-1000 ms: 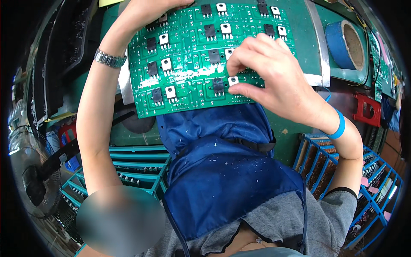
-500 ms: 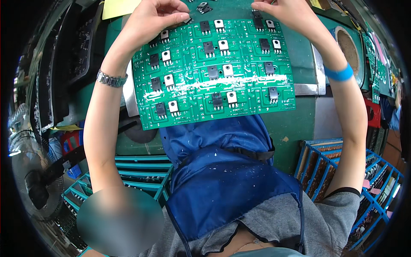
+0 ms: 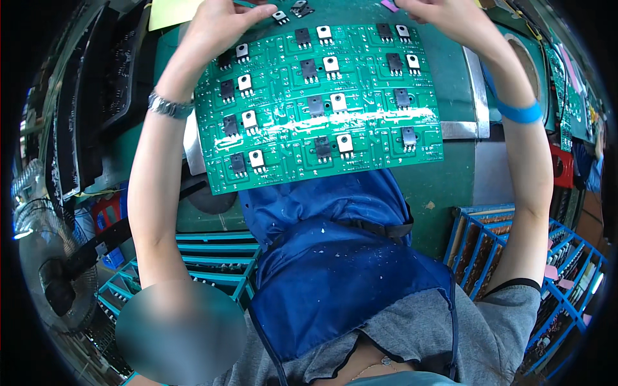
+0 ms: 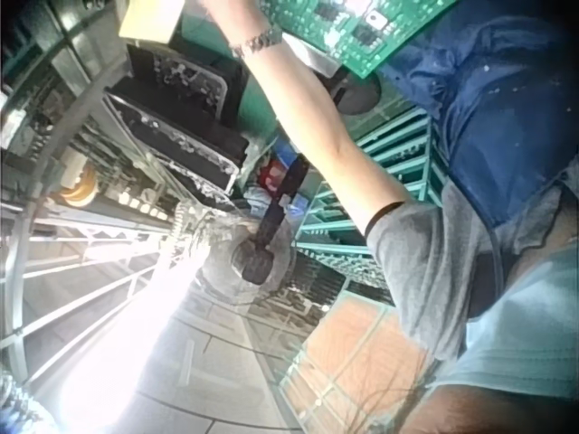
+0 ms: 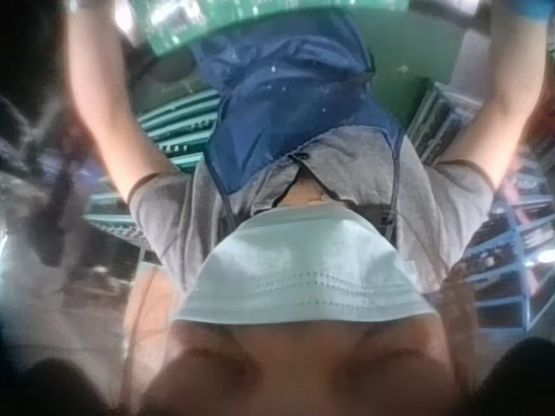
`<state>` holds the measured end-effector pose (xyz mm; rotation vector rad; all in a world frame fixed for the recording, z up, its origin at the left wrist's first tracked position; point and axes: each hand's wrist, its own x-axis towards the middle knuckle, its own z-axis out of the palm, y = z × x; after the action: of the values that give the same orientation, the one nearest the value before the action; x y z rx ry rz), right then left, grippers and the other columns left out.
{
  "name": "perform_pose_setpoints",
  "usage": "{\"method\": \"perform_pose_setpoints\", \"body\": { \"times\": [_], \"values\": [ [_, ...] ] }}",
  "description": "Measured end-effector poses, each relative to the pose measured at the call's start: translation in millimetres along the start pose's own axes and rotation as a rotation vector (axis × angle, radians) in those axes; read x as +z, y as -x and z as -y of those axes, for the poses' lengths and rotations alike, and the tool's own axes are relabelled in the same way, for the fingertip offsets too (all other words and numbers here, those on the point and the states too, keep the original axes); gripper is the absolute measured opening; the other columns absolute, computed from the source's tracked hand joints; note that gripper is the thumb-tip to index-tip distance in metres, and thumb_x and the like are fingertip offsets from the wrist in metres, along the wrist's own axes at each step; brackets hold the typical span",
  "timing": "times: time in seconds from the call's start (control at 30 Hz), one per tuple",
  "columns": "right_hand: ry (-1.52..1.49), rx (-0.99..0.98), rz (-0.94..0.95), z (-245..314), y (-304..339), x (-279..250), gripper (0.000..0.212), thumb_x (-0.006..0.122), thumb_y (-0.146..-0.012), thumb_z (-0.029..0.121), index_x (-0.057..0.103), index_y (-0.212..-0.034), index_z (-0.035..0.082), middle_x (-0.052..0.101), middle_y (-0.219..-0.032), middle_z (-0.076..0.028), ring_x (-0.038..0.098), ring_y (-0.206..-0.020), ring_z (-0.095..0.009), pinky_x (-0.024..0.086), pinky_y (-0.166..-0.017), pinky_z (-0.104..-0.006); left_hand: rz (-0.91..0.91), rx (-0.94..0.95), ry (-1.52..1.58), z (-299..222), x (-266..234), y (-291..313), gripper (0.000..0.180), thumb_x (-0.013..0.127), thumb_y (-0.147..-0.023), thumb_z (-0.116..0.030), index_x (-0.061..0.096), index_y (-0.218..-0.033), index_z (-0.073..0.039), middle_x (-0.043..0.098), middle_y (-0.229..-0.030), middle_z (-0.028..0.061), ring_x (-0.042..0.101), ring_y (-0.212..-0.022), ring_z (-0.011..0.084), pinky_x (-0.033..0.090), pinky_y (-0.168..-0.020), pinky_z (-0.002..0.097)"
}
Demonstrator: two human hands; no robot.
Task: Placing transistors or other electronic components into printed circuit boards.
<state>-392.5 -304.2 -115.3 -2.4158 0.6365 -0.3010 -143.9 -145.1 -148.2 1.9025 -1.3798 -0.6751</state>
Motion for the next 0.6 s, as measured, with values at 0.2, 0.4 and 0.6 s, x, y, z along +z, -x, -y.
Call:
{"method": "perform_pose_setpoints", "body": {
  "times": [0.2,0.4,0.6],
  "values": [
    [-0.468,0.144,0.161,21,95,1,0.018,0.074,-0.084,0.013,0.064,-0.094,0.001,0.064,-0.081,0.0,0.06,-0.075,-0.005,0.049,-0.068,-0.0192,-0.049,0.205,-0.106,24,-24,45,0.034,0.068,-0.091,-0.026,0.067,-0.117,-0.005,0.067,-0.102,0.0037,0.059,-0.092,0.009,0.046,-0.08,0.0233],
    [-0.518,0.21,0.093,13,141,21,0.015,0.074,-0.084,0.009,0.066,-0.092,-0.002,0.064,-0.081,0.002,0.058,-0.075,-0.002,0.05,-0.069,-0.0161,-0.261,0.087,-0.011,44,-29,100,0.029,0.069,-0.091,-0.018,0.067,-0.115,-0.001,0.067,-0.102,0.0052,0.06,-0.093,0.0086,0.049,-0.079,0.0218],
    [-0.503,0.252,0.084,4,146,24,0.017,0.076,-0.083,0.016,0.071,-0.089,0.001,0.064,-0.08,0.002,0.053,-0.072,-0.002,0.044,-0.064,-0.0187,-0.509,-0.044,0.078,59,-12,133,0.029,0.063,-0.096,-0.021,0.066,-0.115,0.0,0.065,-0.101,0.0053,0.058,-0.092,0.0081,0.048,-0.081,0.0227]
  ]
}}
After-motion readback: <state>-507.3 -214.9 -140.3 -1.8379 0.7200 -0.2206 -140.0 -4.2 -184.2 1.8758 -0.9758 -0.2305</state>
